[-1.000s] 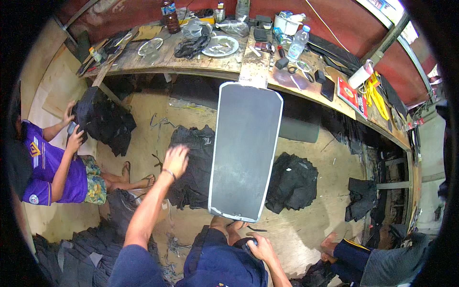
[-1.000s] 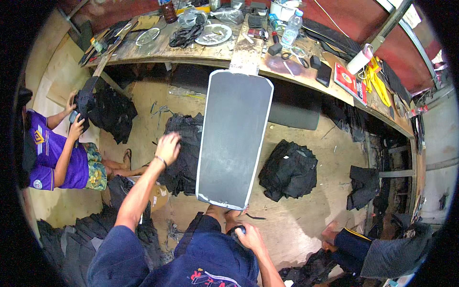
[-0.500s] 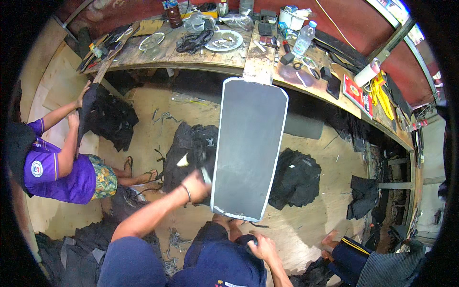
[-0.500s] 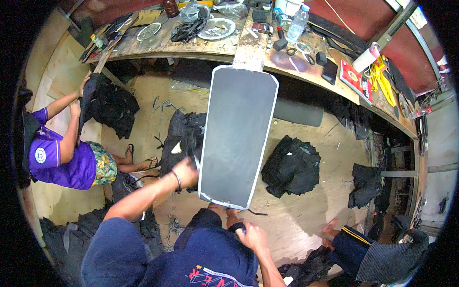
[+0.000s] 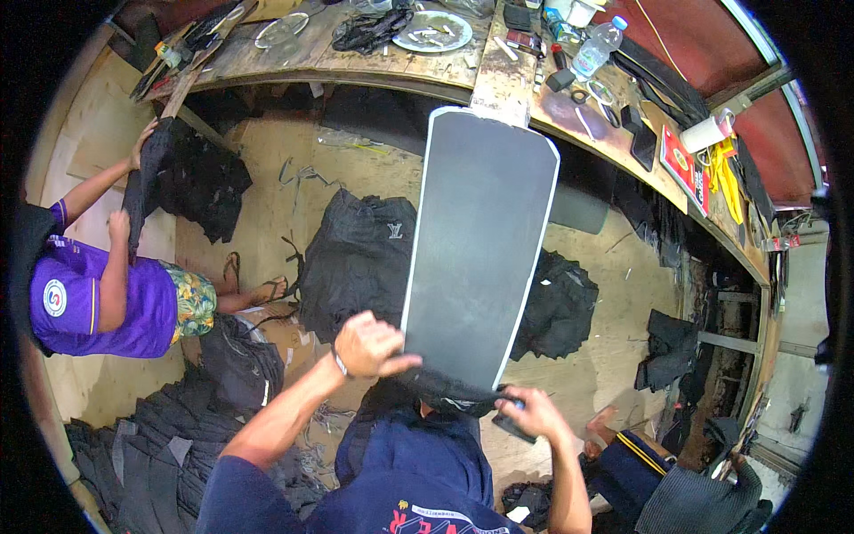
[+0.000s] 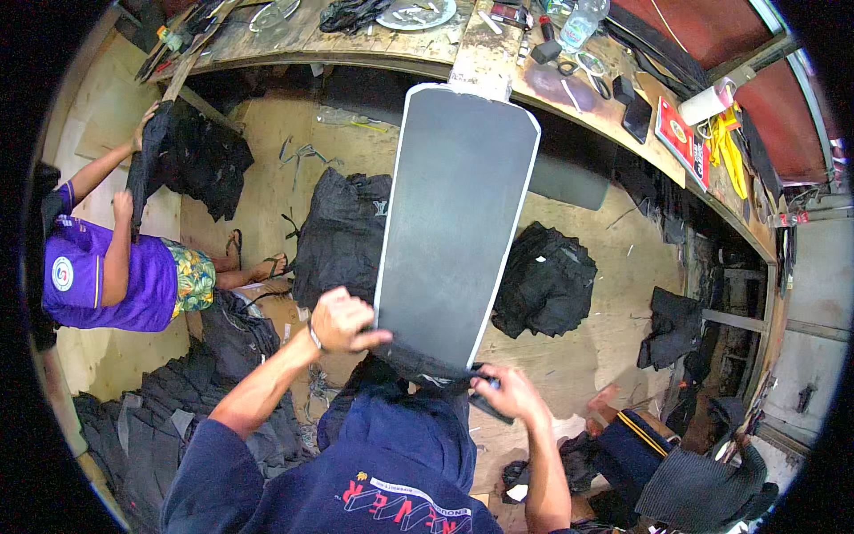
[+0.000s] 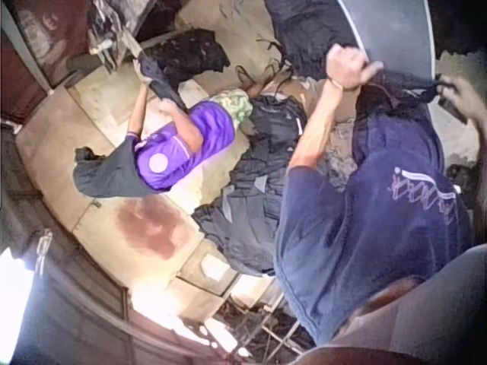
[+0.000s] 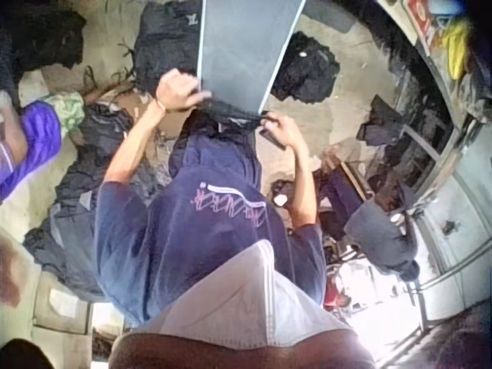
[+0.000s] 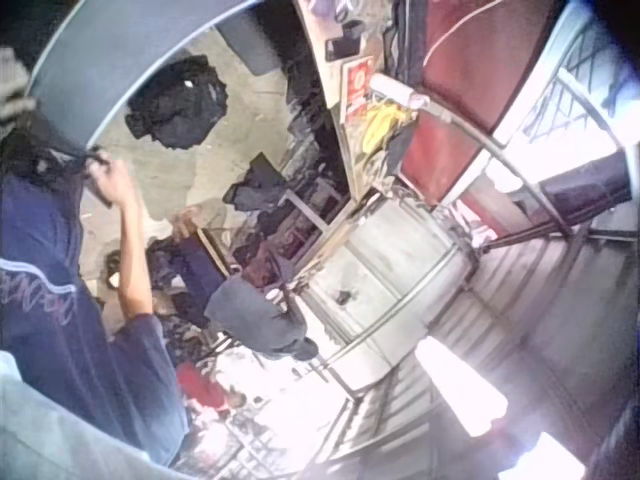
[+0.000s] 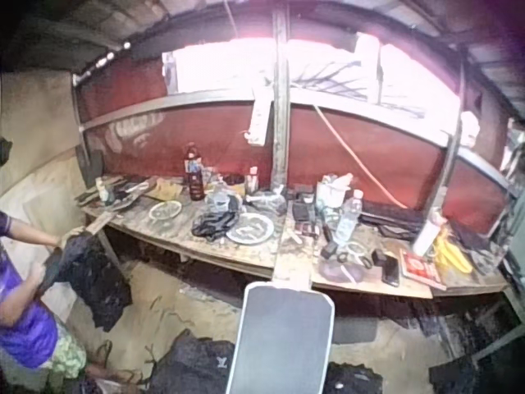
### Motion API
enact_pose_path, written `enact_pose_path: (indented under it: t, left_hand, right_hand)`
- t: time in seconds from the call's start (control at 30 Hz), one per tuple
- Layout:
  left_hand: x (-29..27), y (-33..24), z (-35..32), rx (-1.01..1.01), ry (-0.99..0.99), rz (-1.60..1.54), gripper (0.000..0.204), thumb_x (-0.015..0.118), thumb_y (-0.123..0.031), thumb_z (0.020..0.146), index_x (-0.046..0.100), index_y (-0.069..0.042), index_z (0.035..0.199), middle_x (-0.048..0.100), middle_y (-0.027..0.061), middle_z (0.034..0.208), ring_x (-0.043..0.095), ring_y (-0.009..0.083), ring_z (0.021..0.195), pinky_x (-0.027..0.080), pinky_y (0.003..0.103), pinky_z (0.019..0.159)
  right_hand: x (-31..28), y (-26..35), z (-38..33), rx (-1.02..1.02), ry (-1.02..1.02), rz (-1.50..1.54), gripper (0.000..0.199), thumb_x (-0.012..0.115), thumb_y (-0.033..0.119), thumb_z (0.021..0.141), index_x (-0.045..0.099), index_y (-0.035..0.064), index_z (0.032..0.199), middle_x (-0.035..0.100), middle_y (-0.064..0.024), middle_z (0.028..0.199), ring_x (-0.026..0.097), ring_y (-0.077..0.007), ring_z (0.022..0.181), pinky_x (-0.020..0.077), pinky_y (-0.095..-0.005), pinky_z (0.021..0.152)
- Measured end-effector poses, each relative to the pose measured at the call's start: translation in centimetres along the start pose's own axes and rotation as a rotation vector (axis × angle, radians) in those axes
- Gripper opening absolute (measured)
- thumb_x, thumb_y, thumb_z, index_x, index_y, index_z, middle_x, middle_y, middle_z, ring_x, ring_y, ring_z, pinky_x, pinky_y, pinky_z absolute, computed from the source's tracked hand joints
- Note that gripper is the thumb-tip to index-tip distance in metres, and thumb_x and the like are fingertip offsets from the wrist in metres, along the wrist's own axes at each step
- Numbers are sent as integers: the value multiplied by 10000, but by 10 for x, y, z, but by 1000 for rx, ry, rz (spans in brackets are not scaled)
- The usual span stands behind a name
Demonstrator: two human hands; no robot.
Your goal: The person repeatedly smooths black fabric pieces on a flat board using a small handheld tool. They flip and reposition the fabric multiple times while another person works nearby.
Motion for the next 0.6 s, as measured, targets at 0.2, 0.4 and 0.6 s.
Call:
enact_pose_path:
  t: [0.2, 0.4, 0.6]
  left_hand:
    - [-36, 85, 134, -82, -373, 190, 412, 781, -470, 974, 623, -131, 801, 601, 43, 700, 611, 256, 634, 440, 416, 670]
    - [-10, 18, 182, -79, -95, -150, 230, 771, -252, 915, 734, -115, 1096, 740, 67, 1174, 693, 299, 1141, 525, 504, 975]
    - [83, 13, 187, 32, 153, -24, 886, 560, -635, 1037, 356, -108, 1720, 293, 101, 1814, 218, 309, 1692, 97, 670, 1345]
  right_hand:
    - [-134, 32, 118, -97, -66, -162, 346, 733, 350, 1004, 781, 10, 1040, 738, -141, 867, 670, -226, 775, 554, -420, 771]
    - [-184, 95, 94, 24, -618, -151, 979, 794, 524, 968, 338, 51, 1694, 805, -235, 1074, 783, -330, 1026, 603, -473, 898]
    - [-101, 43, 109, 214, 58, -253, 750, 681, 730, 974, 825, -7, 952, 780, -282, 937, 782, -447, 935, 607, -529, 870]
Point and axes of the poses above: each hand's wrist, its own z-axis towards the middle knuckle, its own x-axis out of the palm, y = z × x, the point moved 9 cm from there along z, towards the middle knuckle
